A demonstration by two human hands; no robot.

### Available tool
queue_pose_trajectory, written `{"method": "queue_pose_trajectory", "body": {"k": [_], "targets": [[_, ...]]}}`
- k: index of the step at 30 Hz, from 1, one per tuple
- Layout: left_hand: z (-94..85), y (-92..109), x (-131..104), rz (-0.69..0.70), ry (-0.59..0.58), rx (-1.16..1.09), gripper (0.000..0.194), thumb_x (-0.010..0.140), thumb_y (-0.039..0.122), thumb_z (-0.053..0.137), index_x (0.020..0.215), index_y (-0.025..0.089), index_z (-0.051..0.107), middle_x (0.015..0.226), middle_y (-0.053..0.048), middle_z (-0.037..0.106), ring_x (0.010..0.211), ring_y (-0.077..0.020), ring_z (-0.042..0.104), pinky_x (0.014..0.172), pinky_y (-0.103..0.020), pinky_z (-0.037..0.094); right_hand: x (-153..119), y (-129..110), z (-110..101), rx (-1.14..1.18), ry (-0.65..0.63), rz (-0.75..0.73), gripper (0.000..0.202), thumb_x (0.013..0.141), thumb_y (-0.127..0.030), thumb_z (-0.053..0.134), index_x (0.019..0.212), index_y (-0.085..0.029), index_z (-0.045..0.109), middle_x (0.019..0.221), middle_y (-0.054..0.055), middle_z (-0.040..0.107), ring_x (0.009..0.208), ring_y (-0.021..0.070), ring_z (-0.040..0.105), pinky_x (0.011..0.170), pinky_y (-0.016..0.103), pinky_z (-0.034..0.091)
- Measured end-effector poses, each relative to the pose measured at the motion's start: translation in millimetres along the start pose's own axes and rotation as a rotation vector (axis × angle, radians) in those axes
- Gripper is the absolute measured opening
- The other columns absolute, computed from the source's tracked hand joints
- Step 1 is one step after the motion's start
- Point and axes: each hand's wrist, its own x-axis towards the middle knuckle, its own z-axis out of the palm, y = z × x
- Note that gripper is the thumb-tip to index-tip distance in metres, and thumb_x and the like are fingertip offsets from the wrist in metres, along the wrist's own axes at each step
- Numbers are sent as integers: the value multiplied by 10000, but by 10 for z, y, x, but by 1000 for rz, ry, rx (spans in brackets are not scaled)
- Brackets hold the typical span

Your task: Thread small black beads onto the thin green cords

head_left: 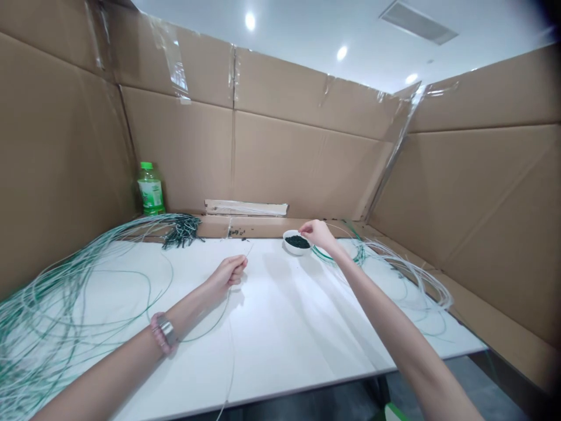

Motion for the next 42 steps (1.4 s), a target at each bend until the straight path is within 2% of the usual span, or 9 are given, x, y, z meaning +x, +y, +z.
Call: {"method": "queue_pose_trajectory", "body": {"k": [3,6,10,15,26,31,35,38,42], "targets": [[-104,-83,25,-25,66,-33,304,892,339,465,664,144,417,486,107,162,378,-14,90,351,-166,77,327,47,64,-193,-128,57,260,874,-319,543,1068,-150,580,1100,69,585,963,182,586,817,355,503],[-131,-184,40,-63,92,-46,311,909,338,446,674,134,435,484,107,195,365,-10,109,331,-159,97,502,62,230,-336,-235,88,263,874,-316,543,1083,-160,573,1111,72,579,970,181,584,817,350,504],[-126,-246,54,-85,83,-64,296,909,334,453,703,122,466,490,102,245,360,-6,153,323,-147,134,609,120,387,-445,-333,93,273,877,-313,540,1103,-161,560,1115,72,576,968,177,585,815,361,506],[-117,-230,54,-118,85,-80,288,907,341,459,736,113,494,505,94,306,361,-3,186,320,-140,166,647,209,444,-483,-389,74,264,880,-316,533,1094,-166,568,1118,69,577,964,177,585,813,354,507],[-117,-223,57,-152,97,-68,253,902,339,470,848,103,539,608,49,460,421,-16,352,368,-139,305,562,280,431,-440,-289,102,284,866,-326,553,1088,-150,575,1111,64,580,963,192,586,797,346,510],[-123,-220,50,-148,93,-66,248,898,338,476,873,102,546,648,34,494,456,-26,403,397,-148,350,492,262,269,-373,-215,88,281,872,-322,546,1086,-141,570,1094,73,585,946,180,591,798,349,510],[-129,-220,52,-149,97,-72,240,894,331,485,907,102,553,700,15,531,504,-40,458,436,-162,400,379,147,155,-277,-171,11,276,884,-332,523,1077,-144,577,1108,67,583,952,185,586,810,358,508],[-139,-218,56,-152,103,-80,238,891,328,491,938,104,556,749,-1,555,552,-54,498,475,-181,437,227,8,283,-187,-190,-66,271,887,-332,516,1077,-147,576,1102,64,587,955,183,586,816,363,506],[-160,-209,62,-156,124,-80,245,889,329,494,967,106,557,796,-16,572,600,-69,530,513,-201,467,24,-142,673,-79,-280,-132,257,879,-321,534,1048,-132,581,1043,60,605,896,160,601,778,348,517]]}}
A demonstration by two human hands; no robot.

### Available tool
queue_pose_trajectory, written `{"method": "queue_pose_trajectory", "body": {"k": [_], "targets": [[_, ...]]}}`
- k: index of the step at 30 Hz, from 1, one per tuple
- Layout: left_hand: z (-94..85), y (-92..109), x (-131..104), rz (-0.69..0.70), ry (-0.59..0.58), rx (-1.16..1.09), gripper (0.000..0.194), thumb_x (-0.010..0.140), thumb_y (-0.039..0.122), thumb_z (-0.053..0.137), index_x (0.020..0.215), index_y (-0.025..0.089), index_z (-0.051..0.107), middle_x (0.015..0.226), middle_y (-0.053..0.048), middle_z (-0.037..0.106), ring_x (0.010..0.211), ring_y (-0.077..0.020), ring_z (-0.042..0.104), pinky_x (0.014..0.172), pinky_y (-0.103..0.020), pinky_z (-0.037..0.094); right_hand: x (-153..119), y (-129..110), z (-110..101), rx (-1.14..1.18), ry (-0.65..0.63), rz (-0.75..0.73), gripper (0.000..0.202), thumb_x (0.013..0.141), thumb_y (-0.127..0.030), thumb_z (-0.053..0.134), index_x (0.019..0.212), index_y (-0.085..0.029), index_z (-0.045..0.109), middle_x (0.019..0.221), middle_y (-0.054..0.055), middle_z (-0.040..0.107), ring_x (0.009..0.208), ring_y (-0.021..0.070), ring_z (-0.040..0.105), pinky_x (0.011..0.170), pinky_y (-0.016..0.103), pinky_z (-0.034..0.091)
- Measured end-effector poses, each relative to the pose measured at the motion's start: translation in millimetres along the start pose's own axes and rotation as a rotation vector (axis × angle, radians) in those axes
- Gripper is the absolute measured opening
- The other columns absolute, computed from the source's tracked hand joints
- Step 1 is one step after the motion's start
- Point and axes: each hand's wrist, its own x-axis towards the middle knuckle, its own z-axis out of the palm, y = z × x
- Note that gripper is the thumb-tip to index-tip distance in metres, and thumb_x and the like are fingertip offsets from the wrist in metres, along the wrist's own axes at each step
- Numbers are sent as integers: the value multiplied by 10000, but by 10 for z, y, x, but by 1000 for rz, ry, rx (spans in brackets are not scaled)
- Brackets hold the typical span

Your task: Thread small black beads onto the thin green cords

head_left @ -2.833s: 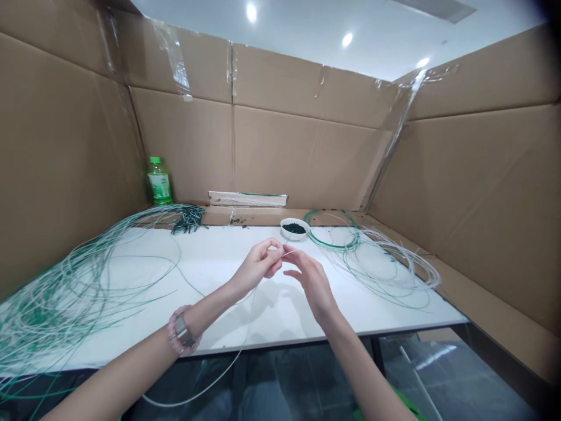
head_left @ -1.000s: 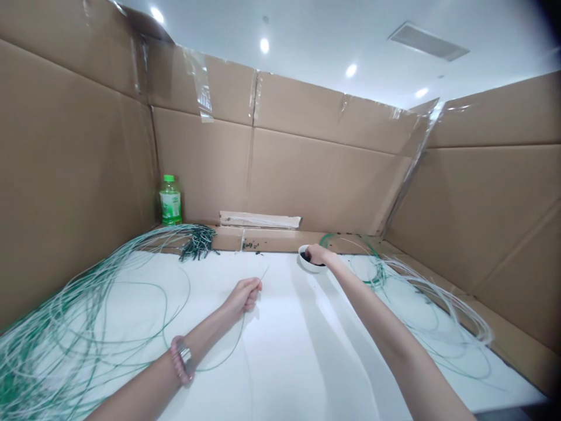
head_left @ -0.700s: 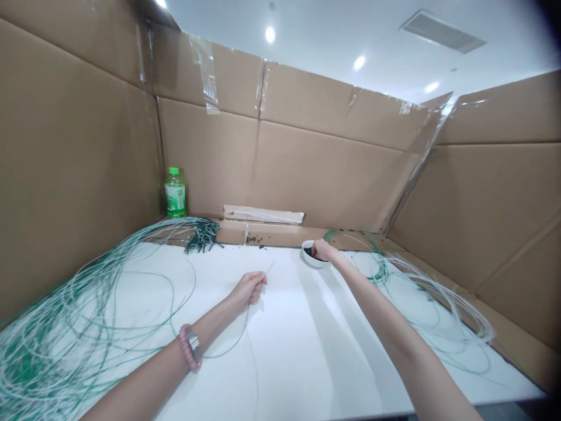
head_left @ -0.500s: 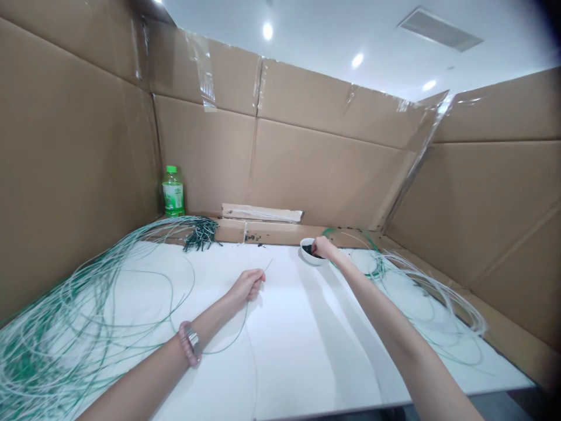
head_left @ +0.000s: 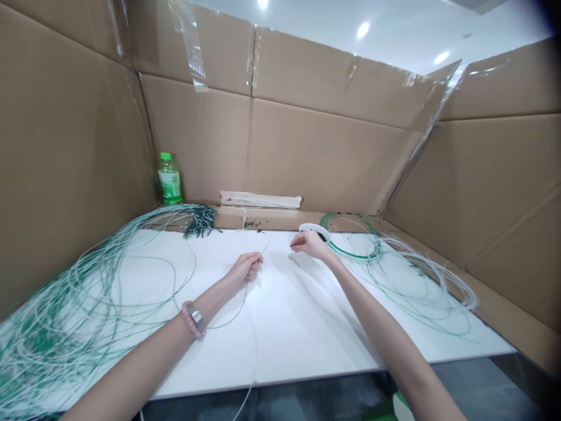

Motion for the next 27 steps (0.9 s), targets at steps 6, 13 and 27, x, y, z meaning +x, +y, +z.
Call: {"method": "queue_pose_trajectory", "body": {"k": [6,13,27], "targets": [[-9,16,-18,3,24,18,274,884,337,498,1033,113,553,915,-50,593,732,-113,580,626,-269,514,18,-21,336,69,-33,-4,258,878,-324,536,1042,-131,582,1038,58,605,886,160,601,769,343,518],[5,34,-39,-7,35,37,287,882,341,500,1055,117,550,961,-62,593,785,-130,588,671,-297,521,29,89,379,107,-9,7,263,880,-325,533,1052,-130,575,1028,60,605,870,153,603,756,339,521],[4,37,-39,-14,64,66,304,880,341,502,1087,122,544,1022,-76,588,854,-153,591,728,-335,522,24,167,399,45,60,-28,254,879,-329,534,1028,-130,587,1012,55,612,850,146,605,737,322,522]]}}
